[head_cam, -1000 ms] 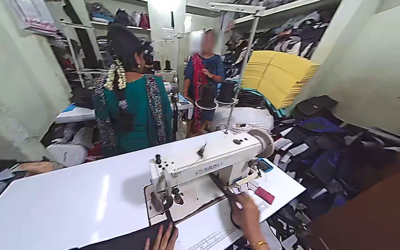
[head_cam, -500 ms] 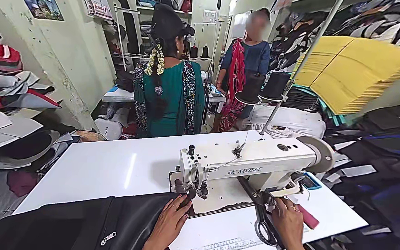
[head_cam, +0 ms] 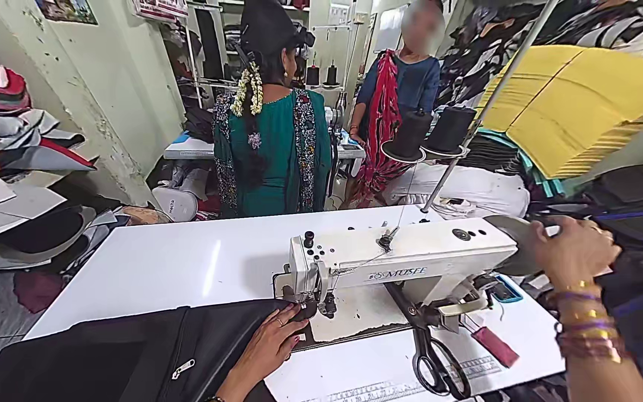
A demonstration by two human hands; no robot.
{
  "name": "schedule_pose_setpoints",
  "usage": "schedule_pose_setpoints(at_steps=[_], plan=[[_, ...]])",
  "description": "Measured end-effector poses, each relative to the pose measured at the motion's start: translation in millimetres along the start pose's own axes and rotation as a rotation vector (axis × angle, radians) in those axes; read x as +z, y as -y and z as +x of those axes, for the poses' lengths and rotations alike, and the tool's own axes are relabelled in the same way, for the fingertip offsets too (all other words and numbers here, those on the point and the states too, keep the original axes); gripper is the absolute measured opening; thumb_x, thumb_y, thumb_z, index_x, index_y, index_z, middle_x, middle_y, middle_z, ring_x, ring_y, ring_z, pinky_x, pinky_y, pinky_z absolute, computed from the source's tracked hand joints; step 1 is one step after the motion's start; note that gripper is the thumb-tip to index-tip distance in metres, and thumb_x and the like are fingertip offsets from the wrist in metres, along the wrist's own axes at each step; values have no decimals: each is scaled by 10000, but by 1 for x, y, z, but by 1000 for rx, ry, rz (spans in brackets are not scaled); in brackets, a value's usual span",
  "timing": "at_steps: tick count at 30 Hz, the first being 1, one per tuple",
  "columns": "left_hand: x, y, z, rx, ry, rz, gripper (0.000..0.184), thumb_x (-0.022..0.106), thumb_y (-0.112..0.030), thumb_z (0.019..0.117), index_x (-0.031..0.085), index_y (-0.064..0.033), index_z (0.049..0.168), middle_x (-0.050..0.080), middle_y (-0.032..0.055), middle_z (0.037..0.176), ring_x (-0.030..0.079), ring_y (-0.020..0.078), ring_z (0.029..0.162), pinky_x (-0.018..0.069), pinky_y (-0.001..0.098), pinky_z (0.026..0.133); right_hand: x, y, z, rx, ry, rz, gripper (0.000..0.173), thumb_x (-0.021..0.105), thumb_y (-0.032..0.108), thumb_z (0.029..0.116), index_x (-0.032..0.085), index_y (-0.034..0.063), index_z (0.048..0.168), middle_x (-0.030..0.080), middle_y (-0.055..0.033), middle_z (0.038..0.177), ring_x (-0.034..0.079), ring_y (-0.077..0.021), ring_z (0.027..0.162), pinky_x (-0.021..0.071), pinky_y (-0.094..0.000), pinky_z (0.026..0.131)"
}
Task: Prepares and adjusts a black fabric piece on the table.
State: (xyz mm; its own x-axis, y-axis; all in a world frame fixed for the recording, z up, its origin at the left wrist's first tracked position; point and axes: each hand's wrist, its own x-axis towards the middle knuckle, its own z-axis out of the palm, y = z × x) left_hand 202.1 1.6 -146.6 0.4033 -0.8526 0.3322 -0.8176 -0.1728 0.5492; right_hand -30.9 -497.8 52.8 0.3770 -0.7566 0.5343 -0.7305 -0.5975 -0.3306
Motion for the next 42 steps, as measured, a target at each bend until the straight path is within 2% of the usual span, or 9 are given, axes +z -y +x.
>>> schedule_pose_setpoints(at_steps=[6, 10, 15, 18, 23, 27, 34, 38, 42], plan=[[9, -1, -2, -13, -87, 66, 322, 568, -262, 981, 761, -159, 1217, 568, 239, 1440, 470, 460, 1394, 412, 538, 1132, 27, -8, 44, 60, 261, 93, 549, 583, 347, 1052, 636, -184, 926, 611, -438, 980, 592, -609, 995, 399, -749, 864], [6, 0, -1, -2, -71, 62, 335, 554, -275, 983, 763, -156, 1216, 602, 203, 1417, 509, 414, 1379, 415, 525, 1134, 64, -46, -42, 52, -135, 356, 588, 423, 330, 1091, 597, -231, 1098, 602, -438, 1088, 588, -539, 1101, 399, -625, 1012], [-1, 8, 3, 52, -19, 61, 337, 539, -280, 993, 761, -159, 1216, 638, 143, 1392, 539, 371, 1363, 415, 525, 1133, 96, -70, -89, 59, -149, 469, 534, 425, 293, 1089, 592, -175, 1284, 476, -425, 1418, 406, -526, 1398, 190, -556, 1214], [-2, 11, 5, 50, -1, 48, 332, 537, -281, 1003, 756, -174, 1228, 624, 131, 1414, 520, 357, 1384, 396, 521, 1152, 76, -70, -51, 35, -150, 375, 607, 351, 369, 1099, 536, -153, 1347, 483, -417, 1398, 418, -546, 1369, 257, -621, 1176], [-1, 10, 4, 52, -6, 73, 339, 524, -291, 1007, 756, -173, 1225, 618, 129, 1423, 517, 362, 1386, 394, 534, 1148, 27, -5, 41, 8, 227, 52, 543, 573, 358, 1054, 637, -166, 927, 617, -433, 956, 600, -624, 966, 412, -776, 803], [1, 10, 3, 61, -33, 85, 346, 520, -294, 1005, 761, -172, 1219, 634, 105, 1407, 535, 351, 1373, 406, 532, 1138, 28, 0, 39, 55, 210, 26, 547, 585, 354, 1050, 639, -177, 925, 619, -437, 983, 600, -618, 1011, 415, -756, 851], [-3, 12, 6, 57, -23, 1, 308, 582, -228, 977, 763, -144, 1212, 648, 122, 1384, 546, 369, 1357, 397, 568, 1136, 85, -51, -76, 164, -181, 517, 534, 411, 310, 1099, 625, -179, 1093, 649, -279, 1007, 613, -214, 935, 461, -355, 904], [-3, 13, 10, 60, -28, -6, 290, 590, -215, 980, 771, -136, 1192, 657, 128, 1370, 559, 365, 1345, 397, 571, 1133, 66, -46, -91, 134, -131, 384, 547, 395, 315, 1101, 547, -156, 1333, 542, -397, 1353, 487, -500, 1340, 294, -572, 1163], [0, 10, 12, 22, -35, -14, 268, 600, -170, 993, 770, -110, 1191, 657, 147, 1364, 546, 403, 1349, 372, 624, 1135, 40, -18, -123, 43, -299, 435, 498, 461, 249, 1058, 526, -161, 1333, 509, -424, 1352, 453, -582, 1304, 303, -650, 1119]])
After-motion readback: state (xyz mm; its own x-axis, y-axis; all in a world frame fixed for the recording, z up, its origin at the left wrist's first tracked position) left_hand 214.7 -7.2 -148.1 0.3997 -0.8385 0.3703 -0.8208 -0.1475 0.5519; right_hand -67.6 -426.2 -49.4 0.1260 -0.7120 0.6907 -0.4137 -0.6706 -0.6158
